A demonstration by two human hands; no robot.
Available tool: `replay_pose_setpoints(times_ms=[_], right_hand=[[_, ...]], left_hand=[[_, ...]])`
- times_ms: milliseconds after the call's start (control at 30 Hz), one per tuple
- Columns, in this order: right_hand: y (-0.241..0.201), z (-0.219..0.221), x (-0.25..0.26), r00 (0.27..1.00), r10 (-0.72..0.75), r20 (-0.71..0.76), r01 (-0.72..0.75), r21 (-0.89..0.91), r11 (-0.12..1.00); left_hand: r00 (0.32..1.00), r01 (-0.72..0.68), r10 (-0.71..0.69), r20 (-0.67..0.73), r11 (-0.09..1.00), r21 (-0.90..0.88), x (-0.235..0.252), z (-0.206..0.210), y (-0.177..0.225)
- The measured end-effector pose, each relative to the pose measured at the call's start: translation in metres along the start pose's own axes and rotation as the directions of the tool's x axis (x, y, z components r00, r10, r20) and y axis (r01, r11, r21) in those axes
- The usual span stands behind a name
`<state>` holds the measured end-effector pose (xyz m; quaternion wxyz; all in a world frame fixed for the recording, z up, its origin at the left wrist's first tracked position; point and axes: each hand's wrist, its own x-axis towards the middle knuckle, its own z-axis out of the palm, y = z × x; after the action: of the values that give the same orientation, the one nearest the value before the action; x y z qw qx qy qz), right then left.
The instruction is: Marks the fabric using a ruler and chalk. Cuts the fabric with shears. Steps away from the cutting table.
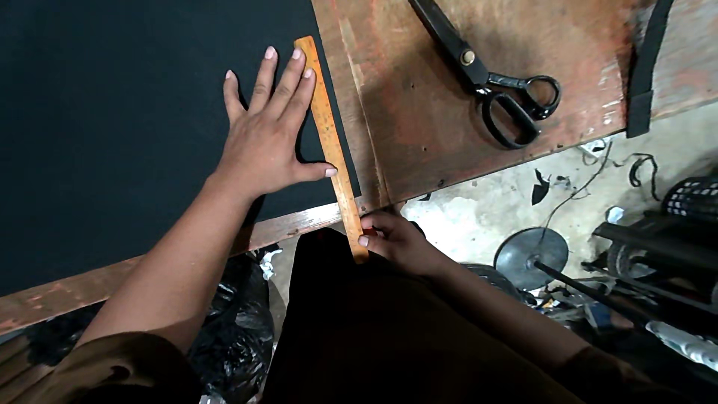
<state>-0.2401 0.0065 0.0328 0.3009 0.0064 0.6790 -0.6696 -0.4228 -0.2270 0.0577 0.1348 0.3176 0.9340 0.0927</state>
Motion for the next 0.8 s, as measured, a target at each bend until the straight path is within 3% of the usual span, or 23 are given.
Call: replay_pose_setpoints(times_ms=[333, 700, 800], right_hand=[[-0.0017, -0.0032, -0.0013, 1.0, 0.004, 0.003, -0.004, -0.053, 0.999], [-0.0018, -0.0045, -0.0007, 0.999, 0.035, 0.005, -0.035, 0.015, 0.999], [0.0032, -0.0056, -0.0032, 1.0, -0.021, -0.007, 0.02, -0.116, 0.993]], left_hand=[[1.0, 0.018, -0.018, 0.001, 1.0, -0.007, 0.0006, 0.0006, 0.0007], [1.0, 0.021, -0.021, -0.007, 0.999, -0.029, 0.0008, 0.0009, 0.0013], [1.0, 0.027, -0.027, -0.003, 0.999, -0.025, 0.0012, 0.0003, 0.0021]])
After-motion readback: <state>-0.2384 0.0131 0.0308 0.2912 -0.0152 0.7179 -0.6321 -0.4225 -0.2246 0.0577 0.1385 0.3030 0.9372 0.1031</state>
